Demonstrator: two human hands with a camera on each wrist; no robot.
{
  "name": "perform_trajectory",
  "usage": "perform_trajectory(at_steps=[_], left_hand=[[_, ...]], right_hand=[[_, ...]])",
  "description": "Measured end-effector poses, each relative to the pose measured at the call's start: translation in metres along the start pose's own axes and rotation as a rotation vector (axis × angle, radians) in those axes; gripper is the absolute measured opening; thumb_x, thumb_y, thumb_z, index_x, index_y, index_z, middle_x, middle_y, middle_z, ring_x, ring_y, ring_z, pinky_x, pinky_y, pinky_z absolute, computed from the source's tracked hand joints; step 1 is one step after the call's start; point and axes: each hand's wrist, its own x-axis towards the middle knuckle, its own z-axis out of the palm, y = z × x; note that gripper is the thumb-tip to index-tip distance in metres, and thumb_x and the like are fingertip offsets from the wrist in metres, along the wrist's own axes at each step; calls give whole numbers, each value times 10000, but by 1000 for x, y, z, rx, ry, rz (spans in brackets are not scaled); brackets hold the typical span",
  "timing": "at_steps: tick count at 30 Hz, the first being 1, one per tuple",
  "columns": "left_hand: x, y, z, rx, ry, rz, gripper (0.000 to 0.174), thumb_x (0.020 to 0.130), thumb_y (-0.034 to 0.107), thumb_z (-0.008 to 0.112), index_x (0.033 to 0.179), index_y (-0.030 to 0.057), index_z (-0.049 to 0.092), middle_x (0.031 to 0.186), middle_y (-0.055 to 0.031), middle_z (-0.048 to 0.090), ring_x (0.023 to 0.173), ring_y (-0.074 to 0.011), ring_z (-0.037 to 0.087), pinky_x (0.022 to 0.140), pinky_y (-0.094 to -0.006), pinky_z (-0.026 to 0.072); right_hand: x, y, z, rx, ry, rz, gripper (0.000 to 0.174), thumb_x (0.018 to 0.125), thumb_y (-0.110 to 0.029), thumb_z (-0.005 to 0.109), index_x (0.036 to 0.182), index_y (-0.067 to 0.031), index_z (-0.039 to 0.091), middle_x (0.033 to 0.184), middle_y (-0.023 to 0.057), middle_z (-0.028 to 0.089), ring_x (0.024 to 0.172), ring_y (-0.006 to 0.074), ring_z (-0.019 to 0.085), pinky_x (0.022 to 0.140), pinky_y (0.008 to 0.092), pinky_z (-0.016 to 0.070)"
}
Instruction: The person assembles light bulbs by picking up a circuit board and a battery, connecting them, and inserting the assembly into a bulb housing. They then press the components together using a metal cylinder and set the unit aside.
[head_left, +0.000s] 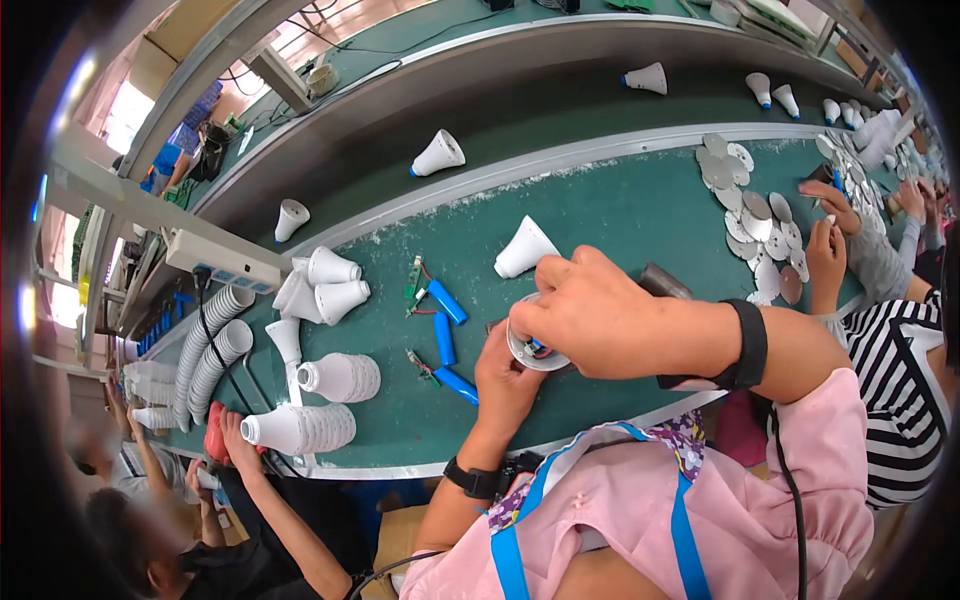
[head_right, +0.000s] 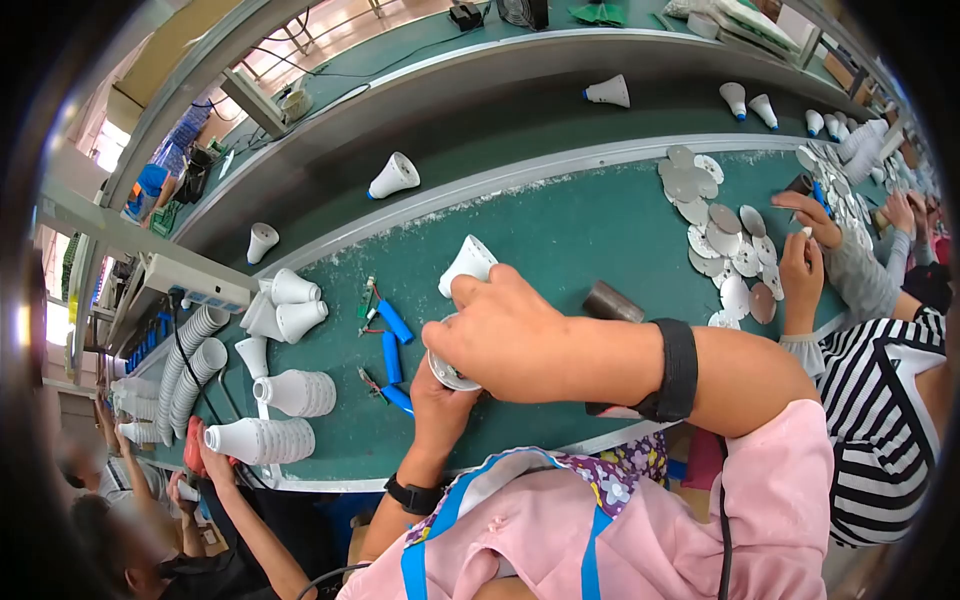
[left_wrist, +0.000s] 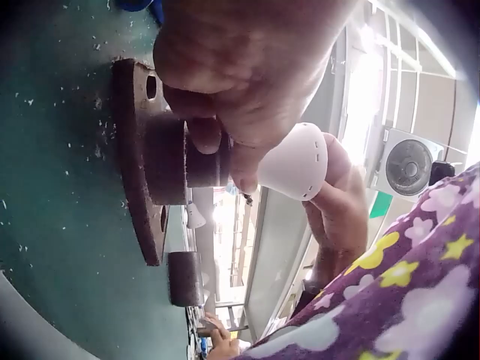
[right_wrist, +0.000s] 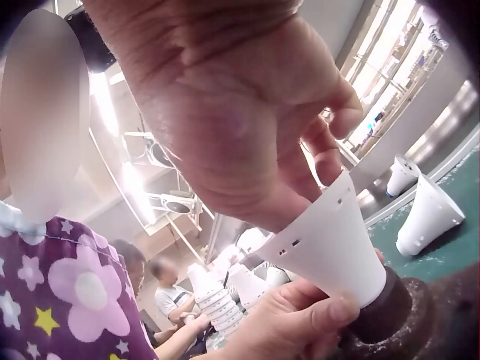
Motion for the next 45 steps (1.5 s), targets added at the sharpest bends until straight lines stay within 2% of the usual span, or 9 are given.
perform_trajectory(at_steps=[14,16,19,28,30,32,37,42,45], left_hand=[[-1,9,-8,-71,-77,-73,538,700,4,674,1197,15,470,1054,-75,572,877,-131,587,715,-228,481],[-2,23,-22,-496,-335,-353,583,756,30,610,1282,21,359,1095,-95,538,881,-163,594,678,-235,498],[6,42,-30,-736,-400,-410,583,799,85,549,1317,29,288,1104,-105,520,888,-189,600,628,-239,509],[17,60,-18,-665,-229,-567,362,835,88,489,1183,-1,440,979,-111,588,760,-196,635,536,-237,549],[17,60,-17,-679,-209,-572,359,831,85,492,1177,-1,449,968,-117,593,739,-204,640,533,-236,550],[16,58,-17,-681,-218,-559,373,820,91,503,1177,-3,450,964,-126,594,725,-211,641,536,-235,549],[15,57,-16,-681,-210,-548,384,810,115,517,1171,-3,458,950,-125,600,700,-199,640,511,-224,535],[17,56,-17,-665,-201,-535,372,806,123,524,1153,0,470,945,-117,604,681,-181,638,491,-217,522],[14,53,-17,-692,-214,-571,425,795,120,574,1201,43,475,909,-77,622,676,-143,630,475,-186,490]], right_hand=[[7,-7,-5,-80,-65,42,286,533,-91,685,781,-93,544,694,20,618,819,216,509,613,350,312],[7,-7,-5,-81,-95,48,295,528,-103,694,782,-93,543,695,19,619,820,214,512,612,349,313],[7,-8,-2,-98,-62,41,279,555,-126,686,795,-98,546,688,10,617,796,203,514,606,345,313],[-8,4,2,57,-11,45,244,648,-144,641,873,-96,559,791,27,623,827,234,520,657,371,369],[-28,14,0,267,446,115,337,641,-123,664,956,-63,559,944,76,592,877,299,507,752,397,408],[-66,34,19,-9,566,381,466,651,-103,673,1083,-55,504,1038,113,538,909,320,486,818,394,400],[-121,51,93,-131,347,649,583,677,-107,664,1210,-66,431,1007,135,511,895,302,484,781,390,407],[-102,45,74,-40,475,597,595,657,-99,660,1211,-73,445,914,113,518,831,283,502,698,369,439],[-65,12,15,154,621,253,609,596,-100,670,1178,-104,490,816,75,526,716,258,510,599,342,455]])
